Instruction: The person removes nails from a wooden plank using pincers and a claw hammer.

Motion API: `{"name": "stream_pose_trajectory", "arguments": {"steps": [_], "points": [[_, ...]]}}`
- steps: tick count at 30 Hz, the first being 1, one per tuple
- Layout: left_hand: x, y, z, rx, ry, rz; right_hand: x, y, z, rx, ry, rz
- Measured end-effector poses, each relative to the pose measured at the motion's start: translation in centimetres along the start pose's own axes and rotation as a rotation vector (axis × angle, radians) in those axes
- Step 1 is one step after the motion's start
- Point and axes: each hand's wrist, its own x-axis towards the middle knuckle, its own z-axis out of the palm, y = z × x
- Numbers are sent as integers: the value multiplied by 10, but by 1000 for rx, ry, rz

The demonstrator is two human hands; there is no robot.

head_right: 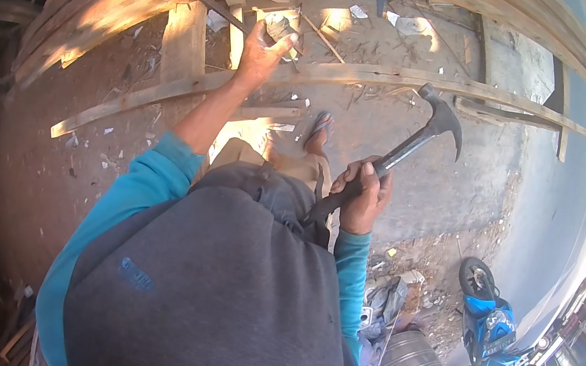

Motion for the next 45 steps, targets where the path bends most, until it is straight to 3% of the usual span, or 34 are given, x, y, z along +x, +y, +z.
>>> {"name": "stream_pose_trajectory", "arguments": {"steps": [7,11,15,17,19,23,25,30,32,35,38,41,45], "points": [[4,8,-13,229,-22,-128,8,-2,1,-68,-6,-23],[6,9,-24,-55,-40,-303,12,-3,9,-79,-33,-33],[20,-1,-25,-196,-92,-303,19,1,11,-117,-66,-19],[21,-2,-13,-389,-26,-170,21,4,13,-146,-82,-18],[26,-6,-13,-309,-69,-113,22,4,18,-171,-67,-22],[18,9,-2,-287,-102,-276,25,2,23,-219,-20,-49],[14,6,2,-146,-111,-241,26,2,23,-229,2,-55],[15,-17,6,-206,-150,-217,27,1,25,-195,49,-90],[18,-32,8,-122,-143,-109,28,-2,30,-215,84,-103],[11,-10,10,-64,-104,-43,27,-4,34,-283,95,-135],[8,4,13,-101,-108,-128,27,-8,44,-310,99,-140],[14,-26,15,-239,-122,-84,29,-4,49,-377,64,-123],[19,-13,16,-253,-117,-85,31,-3,56,-395,14,-91]]}}
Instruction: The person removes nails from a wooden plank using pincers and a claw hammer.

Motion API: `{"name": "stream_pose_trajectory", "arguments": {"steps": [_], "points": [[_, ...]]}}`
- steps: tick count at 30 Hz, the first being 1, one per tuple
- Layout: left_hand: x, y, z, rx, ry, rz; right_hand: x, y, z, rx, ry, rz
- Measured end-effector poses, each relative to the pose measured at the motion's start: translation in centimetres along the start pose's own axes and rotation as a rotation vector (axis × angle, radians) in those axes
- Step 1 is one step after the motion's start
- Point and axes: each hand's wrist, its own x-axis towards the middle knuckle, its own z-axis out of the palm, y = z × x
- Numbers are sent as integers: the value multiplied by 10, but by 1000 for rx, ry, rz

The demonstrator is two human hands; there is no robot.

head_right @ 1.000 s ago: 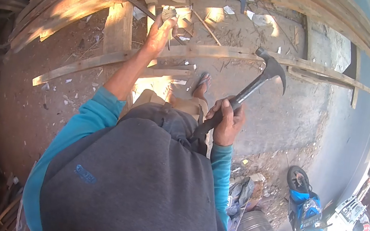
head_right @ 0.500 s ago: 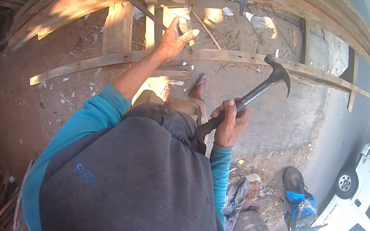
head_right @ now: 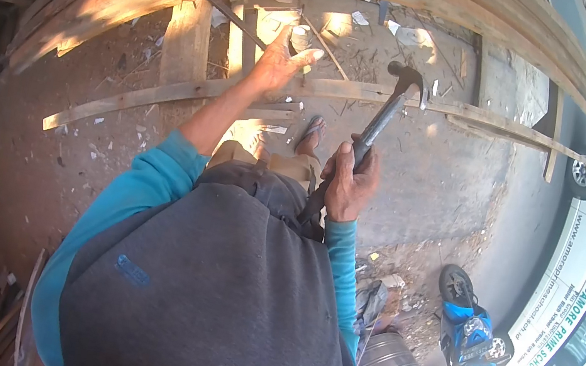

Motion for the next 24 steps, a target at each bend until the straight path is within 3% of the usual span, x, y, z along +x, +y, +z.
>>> {"name": "stream_pose_trajectory", "arguments": {"steps": [3,4,6,10,12,19,22,24], "points": [[14,-24,-14,110,-152,-37,3,4,3,-26,-26,0],[8,-2,-11,110,-147,-35,4,5,5,-44,-41,-13],[-5,37,-4,540,-81,-28,6,3,6,-80,-74,-21],[0,23,-14,314,-217,-190,8,4,11,-118,-78,-33],[-2,14,-10,291,-90,-5,8,1,13,-133,-75,-36],[-12,20,-9,185,-120,-39,6,0,12,-206,-74,-65],[-26,34,-9,285,-177,-111,6,3,13,-160,-85,-72],[-31,30,-12,340,-222,-31,6,2,13,-160,-83,-55]]}}
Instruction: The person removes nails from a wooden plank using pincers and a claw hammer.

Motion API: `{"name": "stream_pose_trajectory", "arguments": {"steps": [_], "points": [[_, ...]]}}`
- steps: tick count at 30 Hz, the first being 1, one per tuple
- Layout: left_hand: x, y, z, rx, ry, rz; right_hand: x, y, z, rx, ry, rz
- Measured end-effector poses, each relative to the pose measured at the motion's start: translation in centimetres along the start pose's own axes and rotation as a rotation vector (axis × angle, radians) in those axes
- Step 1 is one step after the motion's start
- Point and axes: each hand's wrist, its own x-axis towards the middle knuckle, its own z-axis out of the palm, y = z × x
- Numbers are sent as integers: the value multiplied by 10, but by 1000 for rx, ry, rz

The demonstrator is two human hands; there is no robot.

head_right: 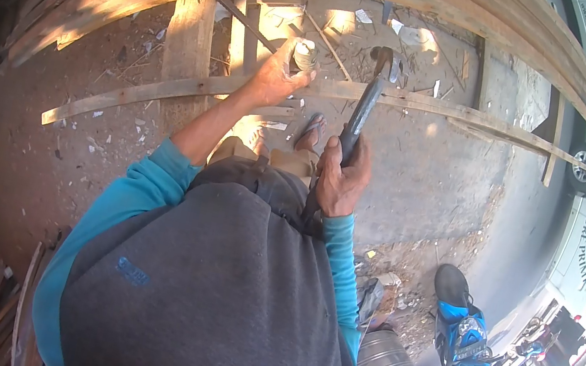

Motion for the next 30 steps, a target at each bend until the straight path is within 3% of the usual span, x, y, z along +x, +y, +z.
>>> {"name": "stream_pose_trajectory", "arguments": {"steps": [7,8,10,12,13,16,18,22,28,30], "points": [[-30,9,-1,162,18,53,-2,1,0,-40,2,-4],[-39,2,0,190,-34,123,-3,5,-1,-37,3,-5],[-54,-8,4,223,-84,192,-9,12,-2,-136,128,-227],[-65,-15,10,339,-100,538,-17,2,-5,-60,147,-260],[-69,-16,13,347,-123,583,-19,-1,-10,-46,117,-241],[-77,-16,23,392,-63,637,-23,-3,-25,-66,77,-164],[-73,-18,27,413,-31,618,-28,-14,-30,-381,74,-252],[-67,-8,30,445,-12,538,-48,-12,-37,-554,127,-492],[-56,9,36,467,29,440,-55,40,-50,-454,0,-365],[-50,4,34,455,19,429,-46,39,-40,-788,-88,31]]}}
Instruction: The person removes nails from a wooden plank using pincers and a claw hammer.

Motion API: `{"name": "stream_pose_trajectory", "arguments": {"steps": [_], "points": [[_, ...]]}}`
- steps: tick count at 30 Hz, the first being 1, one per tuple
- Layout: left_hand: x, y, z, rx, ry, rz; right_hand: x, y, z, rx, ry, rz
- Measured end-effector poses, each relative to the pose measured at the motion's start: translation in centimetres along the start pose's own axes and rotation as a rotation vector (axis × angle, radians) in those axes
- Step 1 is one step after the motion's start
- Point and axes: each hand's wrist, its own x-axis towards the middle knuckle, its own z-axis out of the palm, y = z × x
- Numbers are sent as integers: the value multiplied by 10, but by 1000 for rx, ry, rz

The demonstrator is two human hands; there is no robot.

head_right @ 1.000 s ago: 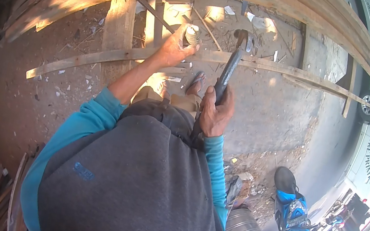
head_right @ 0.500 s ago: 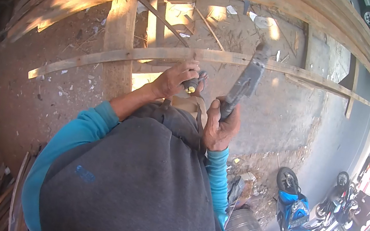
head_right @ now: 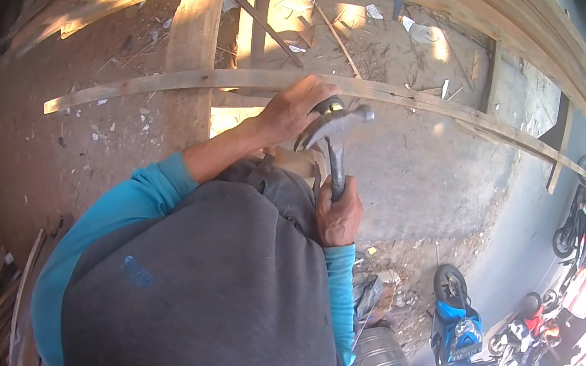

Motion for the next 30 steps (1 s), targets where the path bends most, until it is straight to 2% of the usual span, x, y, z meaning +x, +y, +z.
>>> {"name": "stream_pose_trajectory", "arguments": {"steps": [2,6,7,8,9,10,12,13,14,15,16,17,18,21,22,23,24,25,27,29,30], "points": [[6,-5,3,-10,-6,1,6,-10,-2,-42,-7,-21],[15,-1,-3,-36,-36,-80,-4,-50,-40,370,287,-39],[17,-3,-3,-28,-25,-78,-3,-39,-40,493,477,-226],[18,-4,-2,-25,-17,-72,-3,-79,-61,768,440,-328],[18,-4,-1,-32,-26,-67,7,-80,-68,781,590,-535],[18,-5,0,-32,-22,-61,12,-78,-72,789,607,-656],[18,-8,0,-34,-13,-49,20,-70,-52,894,679,-729],[17,-10,0,-36,-22,-52,25,-49,-30,745,643,-661],[17,-11,0,-36,-27,-51,21,-33,-16,461,409,-283],[19,-12,-2,-36,-13,-40,17,-17,-2,56,89,-13],[17,-10,-4,-49,-3,-38,21,-15,5,15,-20,-42],[20,-11,-7,-61,3,-32,19,-14,8,57,-6,21],[32,-17,-10,-48,25,-15,29,-18,4,59,5,-7],[20,-13,-8,-50,-48,-84,13,-43,-37,159,196,-64],[20,-12,-7,-53,-62,-88,12,-42,-47,324,316,-112],[20,-13,-6,-67,-56,-84,13,-70,-62,625,468,-275],[21,-14,-6,-80,-45,-78,16,-84,-82,748,553,-426],[21,-13,-7,-80,-48,-78,23,-94,-96,762,700,-628],[22,-12,-8,-58,-20,-36,29,-96,-101,866,811,-756],[21,-13,-8,-60,-19,-43,27,-51,-53,912,688,-538],[23,-14,-7,-63,-14,-48,24,-24,-22,705,476,-337]]}}
